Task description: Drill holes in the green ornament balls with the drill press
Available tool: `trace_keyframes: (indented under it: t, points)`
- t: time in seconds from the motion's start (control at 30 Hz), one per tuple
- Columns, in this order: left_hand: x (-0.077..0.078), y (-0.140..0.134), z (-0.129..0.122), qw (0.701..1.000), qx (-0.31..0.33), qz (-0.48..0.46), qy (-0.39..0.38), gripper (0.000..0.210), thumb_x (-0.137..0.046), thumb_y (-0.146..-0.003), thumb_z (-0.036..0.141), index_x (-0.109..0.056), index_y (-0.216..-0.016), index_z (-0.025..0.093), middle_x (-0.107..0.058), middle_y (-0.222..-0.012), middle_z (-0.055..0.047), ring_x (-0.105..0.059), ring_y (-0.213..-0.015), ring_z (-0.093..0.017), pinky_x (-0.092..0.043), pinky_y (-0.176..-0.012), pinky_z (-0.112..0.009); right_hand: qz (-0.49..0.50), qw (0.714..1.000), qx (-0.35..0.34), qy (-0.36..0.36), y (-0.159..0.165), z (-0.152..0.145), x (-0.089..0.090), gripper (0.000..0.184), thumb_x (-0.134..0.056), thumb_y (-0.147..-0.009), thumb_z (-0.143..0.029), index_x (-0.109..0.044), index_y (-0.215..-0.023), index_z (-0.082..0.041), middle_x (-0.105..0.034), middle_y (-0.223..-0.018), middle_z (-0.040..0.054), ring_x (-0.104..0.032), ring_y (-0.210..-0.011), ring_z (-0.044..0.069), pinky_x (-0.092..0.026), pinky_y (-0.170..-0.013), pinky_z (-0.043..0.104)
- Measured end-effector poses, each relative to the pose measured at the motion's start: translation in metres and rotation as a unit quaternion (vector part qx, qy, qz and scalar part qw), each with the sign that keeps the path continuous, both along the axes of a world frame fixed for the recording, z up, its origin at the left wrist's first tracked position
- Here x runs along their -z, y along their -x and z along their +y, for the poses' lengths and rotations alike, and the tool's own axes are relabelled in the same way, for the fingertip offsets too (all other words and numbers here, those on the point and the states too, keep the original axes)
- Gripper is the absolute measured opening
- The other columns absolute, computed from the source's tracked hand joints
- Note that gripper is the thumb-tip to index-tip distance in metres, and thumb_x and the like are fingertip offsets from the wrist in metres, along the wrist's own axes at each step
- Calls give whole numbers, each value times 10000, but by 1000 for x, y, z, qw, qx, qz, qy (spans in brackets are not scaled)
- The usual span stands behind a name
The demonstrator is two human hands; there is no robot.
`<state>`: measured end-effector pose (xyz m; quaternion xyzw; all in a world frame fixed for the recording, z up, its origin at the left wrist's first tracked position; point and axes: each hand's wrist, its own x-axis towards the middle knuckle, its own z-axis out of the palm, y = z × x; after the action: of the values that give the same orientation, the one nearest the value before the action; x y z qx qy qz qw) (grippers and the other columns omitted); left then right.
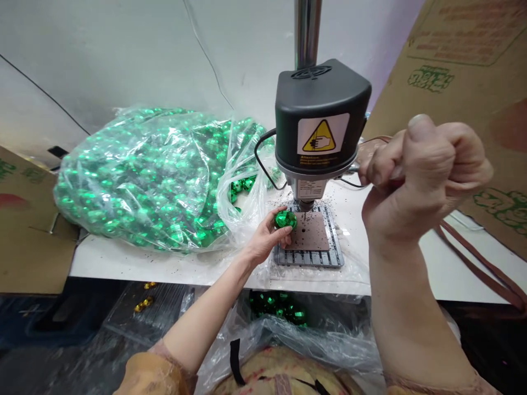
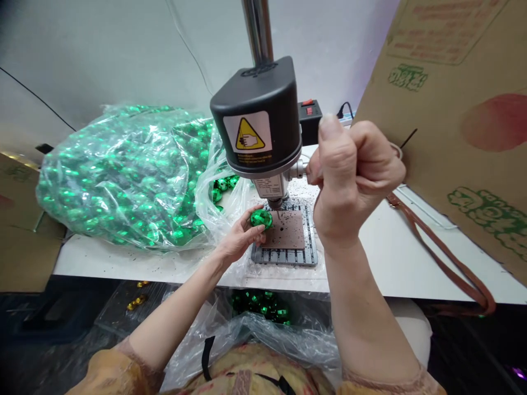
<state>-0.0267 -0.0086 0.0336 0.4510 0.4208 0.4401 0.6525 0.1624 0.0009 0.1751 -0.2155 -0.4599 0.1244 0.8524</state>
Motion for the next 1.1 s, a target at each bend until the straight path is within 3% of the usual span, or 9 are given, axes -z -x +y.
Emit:
trace_keyframes:
  t: [0.17,0.33,0.57,0.67,0.87,1.1]
  points:
    - [13,-2,12,998,-11,54,-18,909,-862,-751,508,-473,-1485,139,-652,-712,25,-579,-551,-102,-419,-500,-212,-3,1000,3,12,-1,-1,1,404,-641,-895,-267,-422,-559,-224,-390,-457,-70,-364,-428,82,-345,-506,323]
    - [15,-2,17,995,18,93,-30,895,-877,-736,483,-517,-1483,145,-659,-731,17,-583,-579,-108,-408,-502,-209,-14,1000,6,6,0,-2,2,419,-623,-915,-272,-388,-572,-220,-374,-463,-71,-358,-427,82,-357,-498,310]
    - [15,-13,22,991,30,116,-55,802,-929,-662,392,-620,-1380,214,-755,-1122,-75,-688,-825,-179,-560,-719,-287,-16,999,29,1,0,3,1,434,-630,-916,-275,-361,-579,-224,-357,-448,-81,-337,-405,76,-329,-466,303]
    - [17,-18,23,989,24,123,-73,728,-933,-652,344,-649,-1310,214,-752,-1113,-68,-699,-891,-202,-576,-764,-305,-14,1000,16,-11,0,4,1,427,-640,-907,-268,-362,-585,-226,-346,-440,-82,-316,-393,78,-312,-451,308]
    - [22,-25,21,979,3,163,-119,653,-918,-689,348,-646,-1262,191,-729,-962,-43,-681,-805,-184,-561,-714,-297,-8,1000,-4,3,1,2,-4,427,-614,-907,-232,-321,-598,-227,-339,-445,-87,-310,-406,64,-276,-454,285]
    - [26,-28,13,912,-76,303,-265,530,-929,-657,283,-716,-1138,215,-677,-1054,-64,-634,-1041,-279,-525,-927,-417,-40,997,-22,61,-4,14,-24,465,-628,-921,-271,-323,-574,-221,-358,-438,-85,-320,-386,38,-275,-401,238]
